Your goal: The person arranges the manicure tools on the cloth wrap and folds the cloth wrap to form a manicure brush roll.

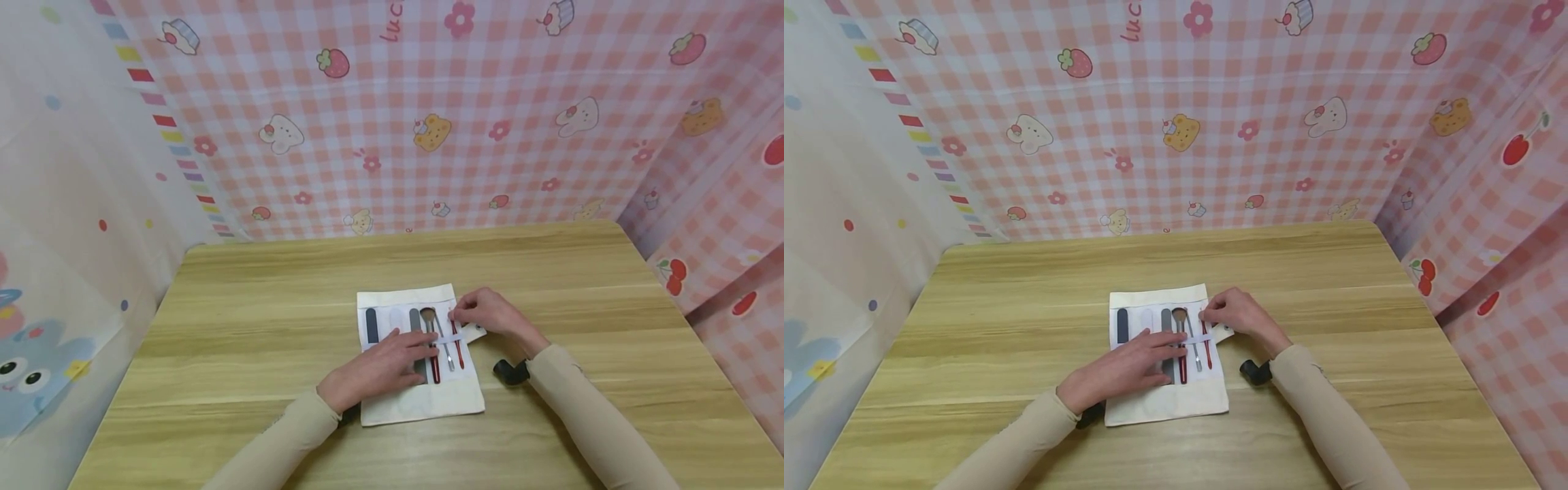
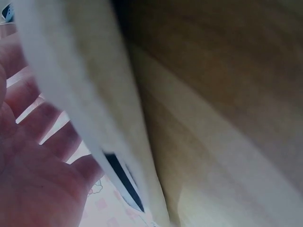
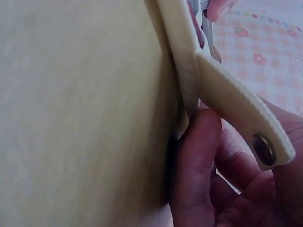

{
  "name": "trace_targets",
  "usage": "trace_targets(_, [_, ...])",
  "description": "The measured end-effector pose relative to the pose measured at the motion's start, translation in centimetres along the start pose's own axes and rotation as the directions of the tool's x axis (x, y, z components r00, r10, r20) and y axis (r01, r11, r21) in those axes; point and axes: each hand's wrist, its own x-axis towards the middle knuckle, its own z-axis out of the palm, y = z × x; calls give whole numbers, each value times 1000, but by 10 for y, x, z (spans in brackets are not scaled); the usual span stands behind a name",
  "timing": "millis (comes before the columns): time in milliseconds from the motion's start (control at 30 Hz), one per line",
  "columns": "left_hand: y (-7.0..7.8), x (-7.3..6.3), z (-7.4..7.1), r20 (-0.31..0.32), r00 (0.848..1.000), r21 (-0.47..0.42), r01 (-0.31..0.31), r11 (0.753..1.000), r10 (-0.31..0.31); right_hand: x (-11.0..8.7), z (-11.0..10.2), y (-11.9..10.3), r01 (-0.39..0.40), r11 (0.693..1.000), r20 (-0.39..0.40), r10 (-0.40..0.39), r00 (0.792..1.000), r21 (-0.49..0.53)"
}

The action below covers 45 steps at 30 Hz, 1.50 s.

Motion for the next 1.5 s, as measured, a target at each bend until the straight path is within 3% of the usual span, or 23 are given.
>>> trace_targets(433, [1, 1, 1, 29, 999, 71, 16, 997, -18, -4, -4, 1, -5, 1000, -48, 5, 999, 0])
trace_targets(767, [1, 0, 0, 26, 1000, 73, 13, 997, -15, -11, -6, 1, 2, 999, -80, -5, 997, -41])
trace_targets(900, [-3, -2, -5, -12, 1000, 40, 13, 999, -12, -21, -8, 3, 15, 998, -96, -20, 995, -62])
trace_targets(1033, [-12, -4, -15, -94, 995, 0, 12, 1000, -12, -31, -11, 5, 40, 999, -84, -41, 996, -24])
trace_targets(1200, [-26, -7, -31, -187, 977, -49, 91, 995, -99, -44, -14, 9, 61, 998, -66, -60, 996, 21])
trace_targets(1367, [-44, -9, -41, -267, 940, -96, 195, 976, -214, -57, -14, 14, 57, 998, -58, -55, 997, 38])
trace_targets(1500, [-60, -11, -44, -295, 914, -131, 252, 959, -280, -68, -12, 15, 62, 997, -49, -60, 997, 48])
